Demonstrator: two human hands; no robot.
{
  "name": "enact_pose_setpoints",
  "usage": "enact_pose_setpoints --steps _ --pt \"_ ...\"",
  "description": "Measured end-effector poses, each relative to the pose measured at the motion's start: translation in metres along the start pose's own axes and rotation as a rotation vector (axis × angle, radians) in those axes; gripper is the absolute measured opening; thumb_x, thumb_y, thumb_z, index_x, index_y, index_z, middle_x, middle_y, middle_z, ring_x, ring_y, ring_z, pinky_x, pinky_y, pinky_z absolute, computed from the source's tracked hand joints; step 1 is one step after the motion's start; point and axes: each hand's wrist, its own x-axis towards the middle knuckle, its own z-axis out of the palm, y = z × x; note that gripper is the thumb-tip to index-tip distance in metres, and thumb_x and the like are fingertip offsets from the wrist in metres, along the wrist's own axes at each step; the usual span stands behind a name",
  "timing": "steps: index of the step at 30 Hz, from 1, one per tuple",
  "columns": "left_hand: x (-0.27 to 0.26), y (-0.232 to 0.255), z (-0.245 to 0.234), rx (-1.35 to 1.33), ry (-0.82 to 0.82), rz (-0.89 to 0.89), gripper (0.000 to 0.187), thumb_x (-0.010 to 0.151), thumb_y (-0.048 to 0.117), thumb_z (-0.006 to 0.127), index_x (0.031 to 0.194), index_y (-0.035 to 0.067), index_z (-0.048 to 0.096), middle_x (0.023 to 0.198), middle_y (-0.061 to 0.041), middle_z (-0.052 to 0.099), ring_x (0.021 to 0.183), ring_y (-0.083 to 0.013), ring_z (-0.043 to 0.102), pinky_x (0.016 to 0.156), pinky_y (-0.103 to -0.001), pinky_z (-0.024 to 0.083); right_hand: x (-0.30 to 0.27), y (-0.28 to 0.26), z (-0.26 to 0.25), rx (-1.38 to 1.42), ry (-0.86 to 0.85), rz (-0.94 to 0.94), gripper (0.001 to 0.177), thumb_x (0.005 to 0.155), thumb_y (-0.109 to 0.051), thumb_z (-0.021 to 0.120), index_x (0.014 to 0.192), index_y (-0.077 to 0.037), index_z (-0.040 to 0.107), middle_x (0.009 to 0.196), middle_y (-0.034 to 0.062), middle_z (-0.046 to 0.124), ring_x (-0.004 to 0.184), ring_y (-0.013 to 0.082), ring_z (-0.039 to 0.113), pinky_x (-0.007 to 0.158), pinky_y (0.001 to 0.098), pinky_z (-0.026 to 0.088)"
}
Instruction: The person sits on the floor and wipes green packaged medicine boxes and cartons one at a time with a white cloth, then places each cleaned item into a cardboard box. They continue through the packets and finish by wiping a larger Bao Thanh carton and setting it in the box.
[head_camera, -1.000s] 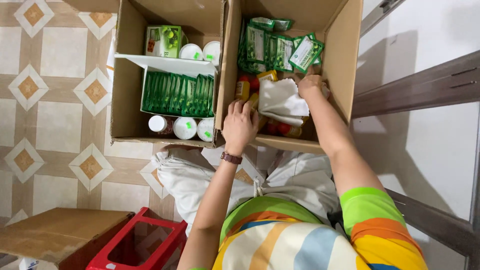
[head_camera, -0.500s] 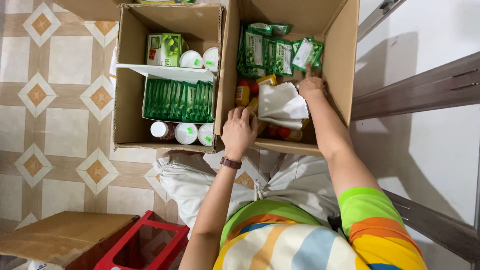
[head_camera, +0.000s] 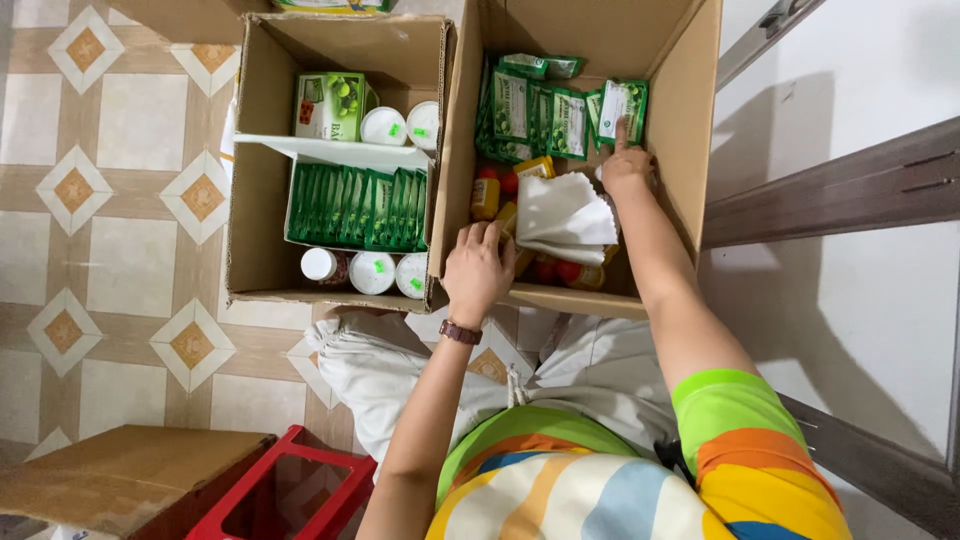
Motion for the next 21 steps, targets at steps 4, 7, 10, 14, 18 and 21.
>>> enact_pose_setpoints --steps 4,7,10,14,18,21 --pt "0.001 0.001 -0.001 -0.034 0.009 -0.012 0.03 0.093 0.024 0.066 0.117 0.007 0.067 0.111 -0.014 0.07 0.106 -0.0345 0.065 0.082 -0.044 0.057 -0.001 -0.003 -0.01 -0.198 -0.099 -0.048 0.069 0.105 -0.013 0.045 0.166 -0.027 0.018 0.174 0.0143 -0.016 0.133 0.0399 0.054 0.099 0.0545 0.052" --pt "0.007 0.001 -0.002 -0.023 -0.028 -0.026 0.026 0.093 0.025 0.067 0.112 0.006 0.066 0.11 -0.014 0.07 0.107 -0.0342 0.066 0.082 -0.044 0.058 0.006 0.004 -0.013 -0.07 -0.012 -0.021 0.08 0.097 -0.011 0.053 0.167 -0.013 0.013 0.172 0.0124 -0.015 0.129 0.0394 0.056 0.1 0.0535 0.05" --pt "0.003 0.002 -0.003 -0.01 -0.041 -0.025 0.029 0.092 0.024 0.067 0.113 0.005 0.065 0.109 -0.016 0.069 0.105 -0.0351 0.065 0.08 -0.045 0.057 -0.005 0.004 -0.034 0.133 0.054 -0.051 0.086 0.091 -0.004 0.058 0.166 -0.004 0.016 0.171 0.0126 -0.01 0.126 0.0399 0.057 0.101 0.0498 0.05" --pt "0.001 0.001 -0.001 -0.042 -0.001 -0.02 0.028 0.092 0.024 0.066 0.114 0.007 0.066 0.11 -0.015 0.069 0.105 -0.0351 0.065 0.08 -0.045 0.057 0.002 0.008 -0.046 0.491 0.359 -0.214 0.076 0.088 0.0 0.063 0.159 -0.004 0.035 0.166 0.0195 0.022 0.13 0.0402 0.055 0.109 0.0433 0.047" --pt "0.002 -0.001 -0.001 -0.056 -0.022 -0.04 0.029 0.091 0.025 0.066 0.114 0.007 0.066 0.11 -0.014 0.07 0.105 -0.0353 0.064 0.08 -0.046 0.057 -0.082 -0.002 -0.129 0.95 0.342 -0.291 0.07 0.089 -0.005 0.066 0.156 -0.011 0.047 0.148 0.0186 0.057 0.127 0.0364 0.061 0.11 0.0401 0.048" --pt "0.005 0.003 -0.005 -0.076 -0.042 -0.057 0.038 0.092 0.028 0.066 0.124 0.008 0.065 0.109 -0.017 0.068 0.106 -0.0366 0.063 0.08 -0.047 0.056 -0.154 0.001 -0.14 1.258 0.381 -0.729 0.065 0.097 -0.001 0.068 0.158 -0.011 0.046 0.156 0.013 0.057 0.143 0.0294 0.055 0.119 0.0376 0.041"
